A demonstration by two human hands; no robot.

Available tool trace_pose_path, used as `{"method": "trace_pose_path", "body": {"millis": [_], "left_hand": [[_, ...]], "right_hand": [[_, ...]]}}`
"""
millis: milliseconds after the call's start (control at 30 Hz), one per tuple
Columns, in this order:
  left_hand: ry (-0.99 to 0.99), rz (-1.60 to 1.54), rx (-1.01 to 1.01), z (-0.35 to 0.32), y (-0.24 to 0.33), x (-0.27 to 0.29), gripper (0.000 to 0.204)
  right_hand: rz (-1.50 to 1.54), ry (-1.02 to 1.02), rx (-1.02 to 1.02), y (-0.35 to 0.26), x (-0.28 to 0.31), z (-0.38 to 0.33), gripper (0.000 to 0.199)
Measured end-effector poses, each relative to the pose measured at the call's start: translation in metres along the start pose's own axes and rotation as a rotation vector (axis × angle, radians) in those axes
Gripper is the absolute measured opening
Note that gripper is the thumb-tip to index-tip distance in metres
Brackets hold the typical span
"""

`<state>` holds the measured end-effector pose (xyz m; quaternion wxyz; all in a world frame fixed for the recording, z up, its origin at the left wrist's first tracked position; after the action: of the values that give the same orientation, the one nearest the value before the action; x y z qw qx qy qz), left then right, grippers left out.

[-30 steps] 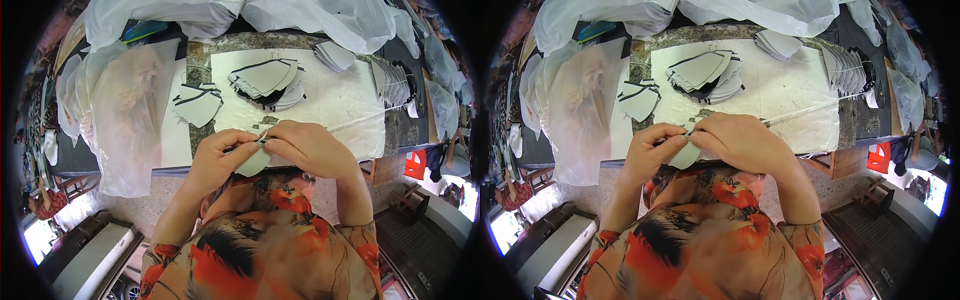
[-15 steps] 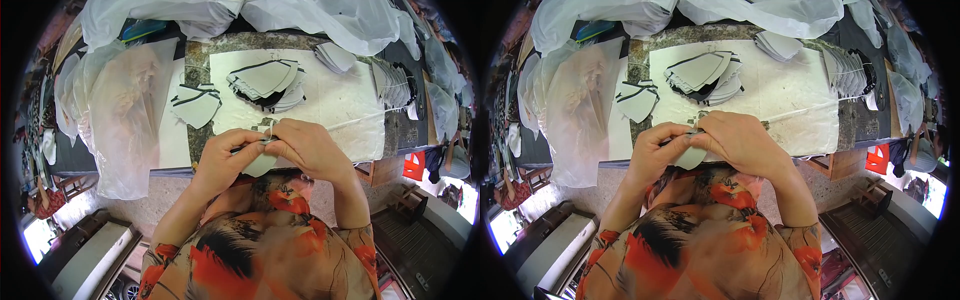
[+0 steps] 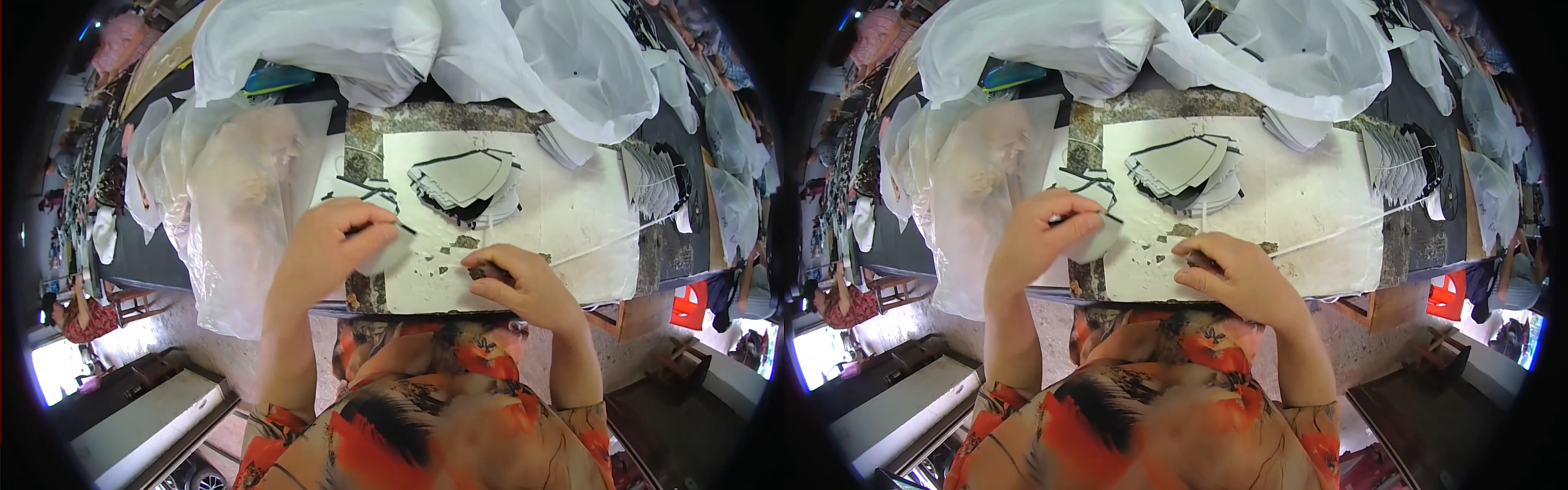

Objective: Manually attaching and trimming small black straps onto white shoe upper components using a small hand tool.

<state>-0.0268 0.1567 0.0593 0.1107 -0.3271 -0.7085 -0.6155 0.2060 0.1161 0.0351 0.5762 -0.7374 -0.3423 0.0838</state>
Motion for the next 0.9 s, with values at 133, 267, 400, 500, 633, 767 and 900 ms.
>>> {"method": "trace_pose_path", "body": {"millis": [133,267,400,500,633,767,900], "left_hand": [[0.327,0.394,-0.195,0.016,0.026,0.029,0.029],[0.332,0.286,-0.234,0.036,0.047,0.01,0.033],[0.194,0.251,-0.296,0.078,0.027,-0.032,0.04],[0.113,0.323,-0.234,0.092,0.024,-0.042,0.047],[0.075,0.332,-0.183,0.09,0.03,-0.049,0.047],[0.234,0.245,-0.268,0.076,0.029,-0.052,0.037],[0.326,0.237,-0.39,0.067,0.039,-0.054,0.025]], "right_hand": [[-0.075,0.093,0.232,0.0,-0.005,-0.002,0.021],[-0.172,0.078,0.234,-0.005,-0.004,-0.003,0.022],[-0.258,0.088,0.341,-0.018,-0.01,-0.008,0.021],[-0.283,0.113,0.378,-0.023,-0.008,-0.012,0.023],[-0.248,0.427,0.237,-0.018,0.026,-0.008,0.03],[0.119,0.641,0.27,-0.006,0.057,0.017,0.035],[0.267,0.642,0.127,0.009,0.062,0.042,0.035]]}}
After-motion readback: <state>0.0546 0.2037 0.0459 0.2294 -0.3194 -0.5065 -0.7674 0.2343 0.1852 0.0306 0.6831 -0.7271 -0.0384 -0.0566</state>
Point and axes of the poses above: each hand's wrist, its own z-axis towards the middle knuckle, its own x-axis out of the back of the hand, y = z × x, the point moved 8 cm from there along z, towards the middle knuckle, and after that the axes turned 5 degrees about z, right-handed, at the moved point
